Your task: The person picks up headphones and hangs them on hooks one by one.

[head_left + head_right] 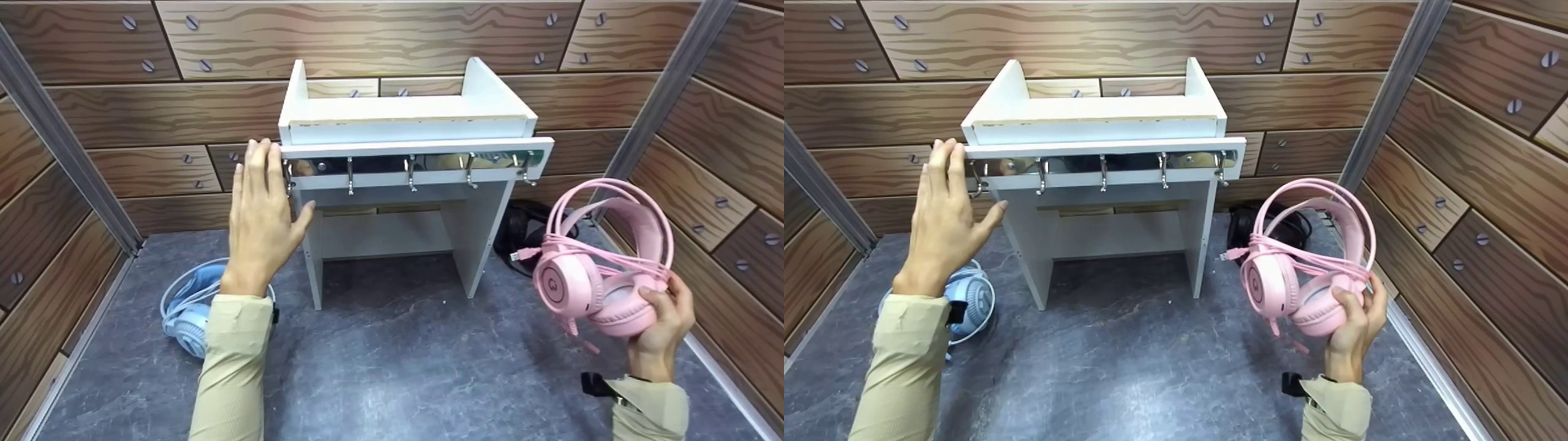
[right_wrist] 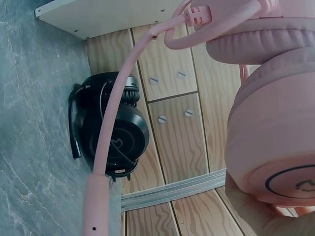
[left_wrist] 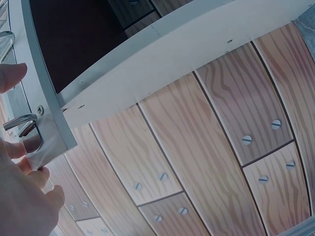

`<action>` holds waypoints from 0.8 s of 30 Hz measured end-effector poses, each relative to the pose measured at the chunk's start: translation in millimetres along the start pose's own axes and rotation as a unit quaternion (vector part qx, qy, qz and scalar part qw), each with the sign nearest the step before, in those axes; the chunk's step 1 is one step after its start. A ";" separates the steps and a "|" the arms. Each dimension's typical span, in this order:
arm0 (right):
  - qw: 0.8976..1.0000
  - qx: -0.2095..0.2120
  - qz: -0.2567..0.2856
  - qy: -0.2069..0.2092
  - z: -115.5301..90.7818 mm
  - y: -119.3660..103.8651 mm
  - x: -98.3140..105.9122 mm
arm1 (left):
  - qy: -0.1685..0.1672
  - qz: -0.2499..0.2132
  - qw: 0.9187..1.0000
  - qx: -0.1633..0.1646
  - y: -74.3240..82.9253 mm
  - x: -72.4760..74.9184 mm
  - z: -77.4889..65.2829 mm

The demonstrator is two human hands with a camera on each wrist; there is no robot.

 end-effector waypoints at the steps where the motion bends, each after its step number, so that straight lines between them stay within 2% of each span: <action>1: 1.000 0.001 0.003 -0.001 -0.1 -0.9 -0.7 | 0.000 0.000 1.000 0.000 0.1 0.0 0.1; 7: 1.000 0.009 0.022 -0.006 -0.8 -6.0 -6.0 | 0.000 -0.002 1.000 0.001 -0.1 0.2 0.1; 24: 1.000 0.016 0.015 -0.018 -4.8 -11.4 -12.6 | -0.001 0.000 1.000 -0.001 0.1 0.0 0.0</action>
Point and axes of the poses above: each hand's wrist, its own z-axis towards the middle knuckle, its own x-axis out of the back of the hand, y = z × x, the point moved 10 cm from there along z, towards the middle knuckle, and after that the axes turned 10 degrees about x, right-handed, at the moved point
